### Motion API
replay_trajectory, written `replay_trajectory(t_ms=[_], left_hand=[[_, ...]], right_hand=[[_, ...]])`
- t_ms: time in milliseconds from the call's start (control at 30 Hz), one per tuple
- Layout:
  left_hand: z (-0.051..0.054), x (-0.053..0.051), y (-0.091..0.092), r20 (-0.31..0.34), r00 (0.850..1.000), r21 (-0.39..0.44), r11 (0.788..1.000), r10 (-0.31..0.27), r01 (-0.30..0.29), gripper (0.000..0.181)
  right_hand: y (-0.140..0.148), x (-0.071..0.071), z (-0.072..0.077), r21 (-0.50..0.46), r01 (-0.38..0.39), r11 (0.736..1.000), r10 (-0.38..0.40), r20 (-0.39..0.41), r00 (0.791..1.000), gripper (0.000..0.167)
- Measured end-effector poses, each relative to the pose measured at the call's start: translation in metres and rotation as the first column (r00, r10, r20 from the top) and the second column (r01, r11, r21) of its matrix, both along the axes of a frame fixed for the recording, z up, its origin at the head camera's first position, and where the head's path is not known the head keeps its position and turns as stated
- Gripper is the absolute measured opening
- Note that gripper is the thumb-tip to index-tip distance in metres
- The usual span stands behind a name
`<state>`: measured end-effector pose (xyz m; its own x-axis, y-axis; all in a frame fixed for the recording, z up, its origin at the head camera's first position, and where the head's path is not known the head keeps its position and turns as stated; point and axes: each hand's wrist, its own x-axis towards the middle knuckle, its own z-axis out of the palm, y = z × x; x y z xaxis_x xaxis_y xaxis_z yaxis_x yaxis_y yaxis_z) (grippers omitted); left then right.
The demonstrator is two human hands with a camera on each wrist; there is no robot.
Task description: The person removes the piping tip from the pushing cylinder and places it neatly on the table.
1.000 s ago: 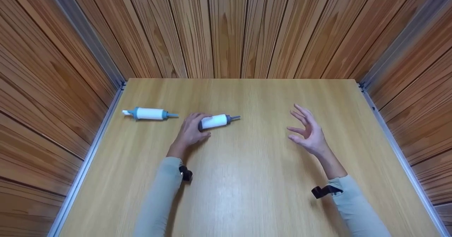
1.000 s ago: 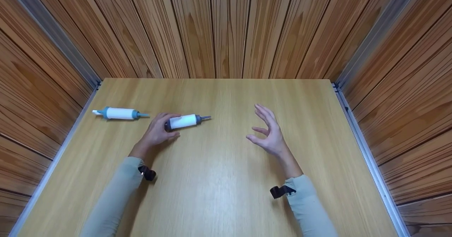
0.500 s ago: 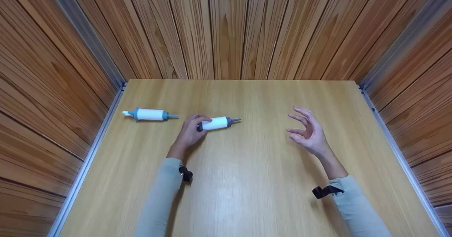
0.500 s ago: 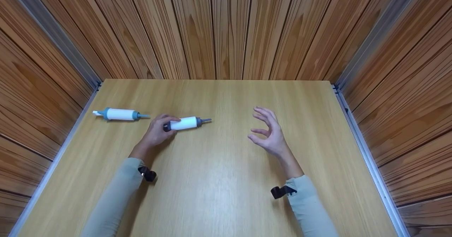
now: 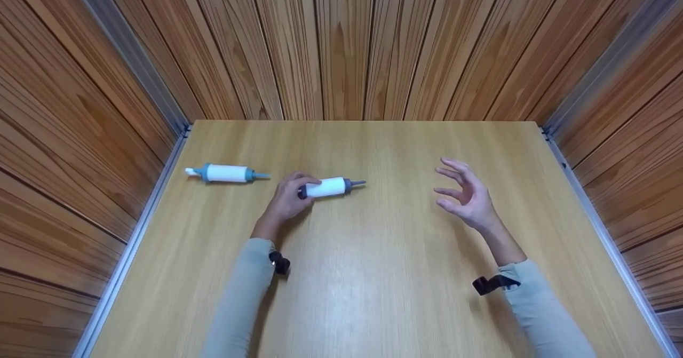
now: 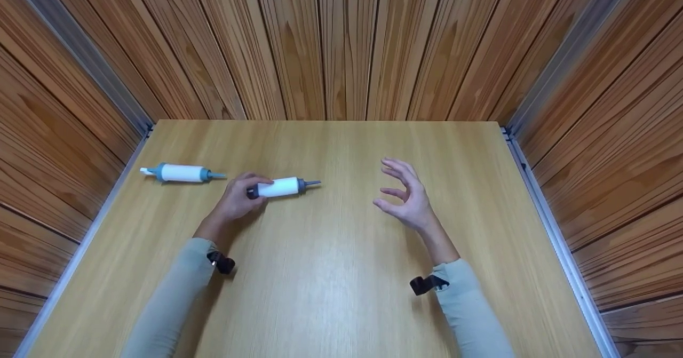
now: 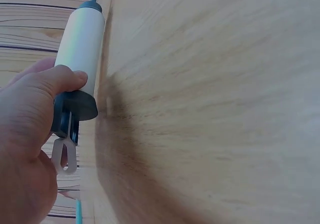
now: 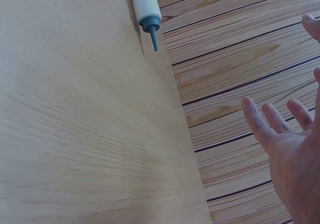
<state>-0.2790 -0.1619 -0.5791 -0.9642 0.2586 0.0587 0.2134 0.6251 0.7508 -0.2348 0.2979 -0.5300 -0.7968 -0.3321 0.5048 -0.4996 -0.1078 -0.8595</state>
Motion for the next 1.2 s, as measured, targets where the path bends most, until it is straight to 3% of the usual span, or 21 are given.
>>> replay_trajectory(t_ms=[267,567,800,1200], left_hand=[[0.011,0.005,-0.002,0.018,1.000,0.039,0.999,-0.002,0.001,0.042],[0.024,0.007,-0.006,-0.012,0.999,-0.007,0.999,-0.053,0.053,0.044],[0.035,0.012,-0.011,-0.021,0.998,-0.004,0.998,-0.066,0.066,0.043],[0.056,0.027,-0.006,-0.127,0.985,-0.015,0.993,-0.116,0.115,0.042]], right_hand=[[0.007,-0.012,0.004,0.045,-0.065,0.997,0.065,0.005,0.998,0.077],[0.006,-0.018,0.011,0.141,-0.085,0.986,0.078,0.052,0.996,0.070],[-0.007,-0.016,0.007,0.119,-0.007,0.993,0.001,0.053,0.999,0.068],[-0.027,-0.007,0.008,0.097,0.012,0.995,-0.015,0.032,0.999,0.069]])
